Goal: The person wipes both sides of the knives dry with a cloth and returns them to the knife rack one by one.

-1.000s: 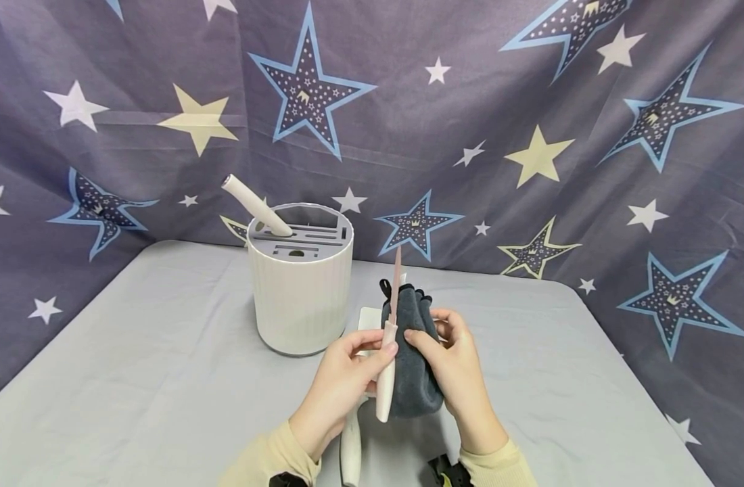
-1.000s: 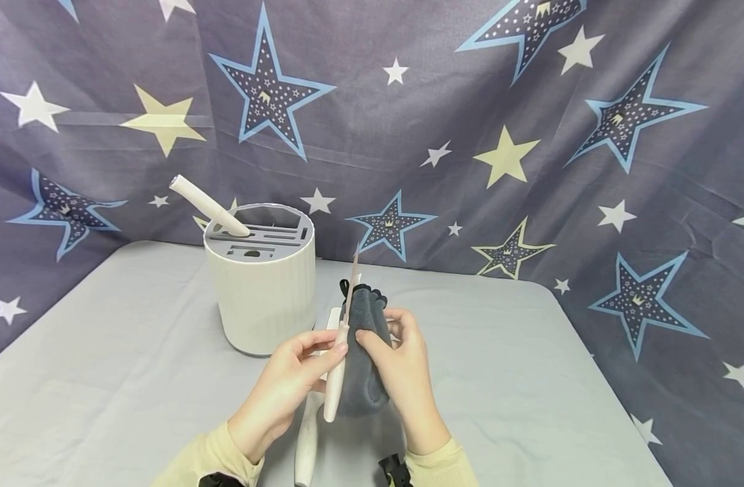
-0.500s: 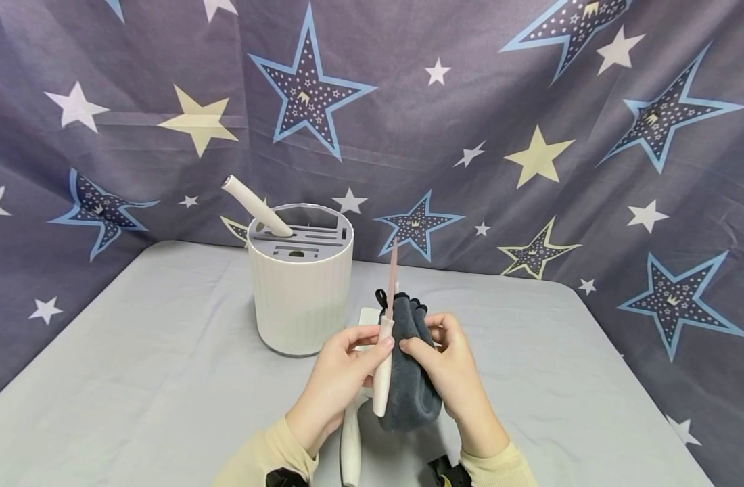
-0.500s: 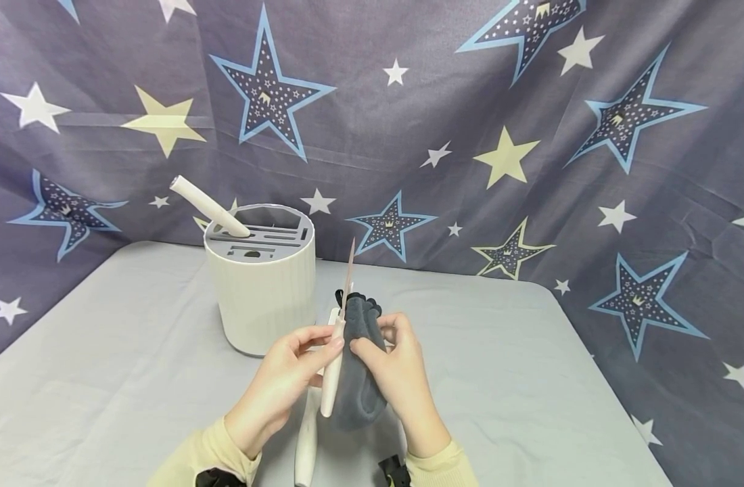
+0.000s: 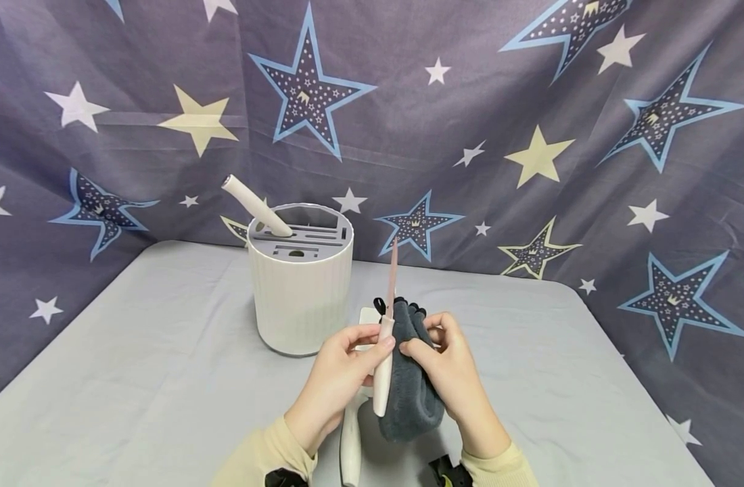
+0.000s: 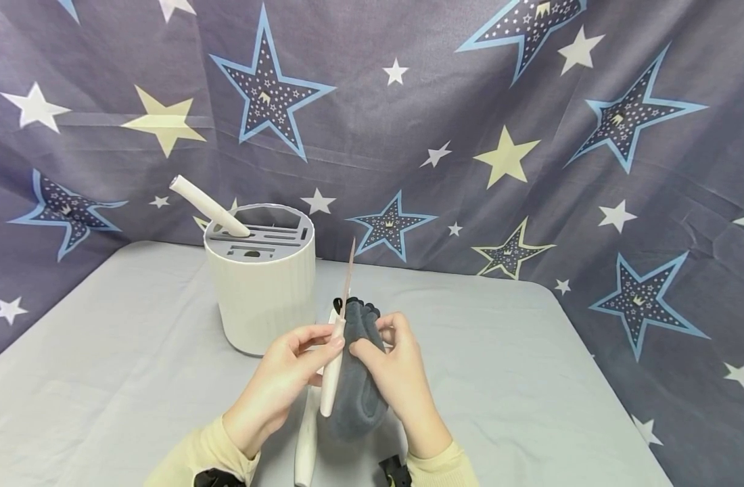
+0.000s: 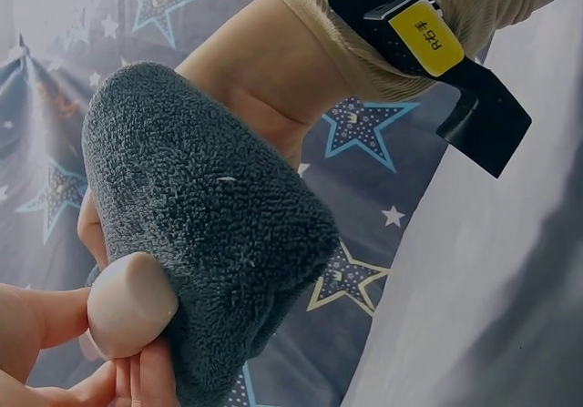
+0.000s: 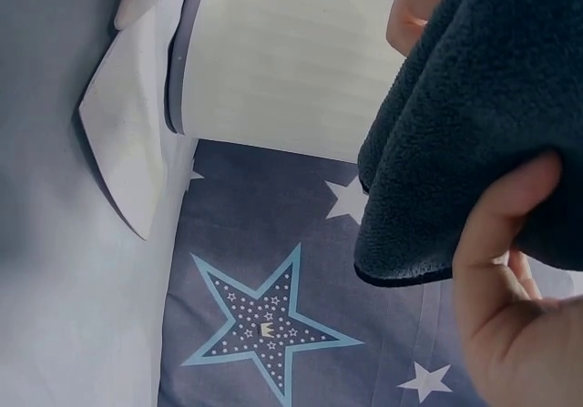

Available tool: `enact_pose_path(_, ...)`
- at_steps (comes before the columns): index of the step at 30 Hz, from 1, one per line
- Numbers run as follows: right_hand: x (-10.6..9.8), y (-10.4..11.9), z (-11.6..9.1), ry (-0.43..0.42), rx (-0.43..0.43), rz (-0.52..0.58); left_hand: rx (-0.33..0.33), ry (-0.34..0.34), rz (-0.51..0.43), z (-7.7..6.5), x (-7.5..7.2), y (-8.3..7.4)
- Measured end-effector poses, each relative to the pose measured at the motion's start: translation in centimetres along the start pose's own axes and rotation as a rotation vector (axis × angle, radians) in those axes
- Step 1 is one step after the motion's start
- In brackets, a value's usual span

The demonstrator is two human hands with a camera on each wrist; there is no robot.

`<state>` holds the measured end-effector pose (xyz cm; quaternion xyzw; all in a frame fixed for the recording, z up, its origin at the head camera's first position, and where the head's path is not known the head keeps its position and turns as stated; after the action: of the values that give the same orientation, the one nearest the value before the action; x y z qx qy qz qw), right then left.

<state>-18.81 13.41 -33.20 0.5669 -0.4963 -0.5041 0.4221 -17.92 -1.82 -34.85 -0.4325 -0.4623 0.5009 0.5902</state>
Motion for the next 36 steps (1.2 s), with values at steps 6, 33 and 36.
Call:
enact_pose_path(6, -0.1, -0.1, 0.2, -0.029, 0.003, 0.002, -0.004, 0.021, -0.006, -0.2, 0.1, 0.0)
enact_pose_path(33, -1.0, 0.7, -0.3, -0.099, -0.023, 0.254, 0.194, 0.073, 0.429, 0.0, -2.0, -2.4)
enact_pose_path(36, -1.1, 0.9, -0.5, -0.092, -0.023, 0.257, 0.235, 0.08, 0.521, 0.3, -2.6, -3.2)
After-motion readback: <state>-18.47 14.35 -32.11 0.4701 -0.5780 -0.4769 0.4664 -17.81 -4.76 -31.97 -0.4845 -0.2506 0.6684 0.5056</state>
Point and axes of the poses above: each hand's wrist, its own z-axis towards the middle knuckle, its own x-axis out of the palm, y = z × x, the point moved 2 cm from there along z, towards the middle knuckle, and after that the axes turned 13 degrees about x, right-handed, at the moved point
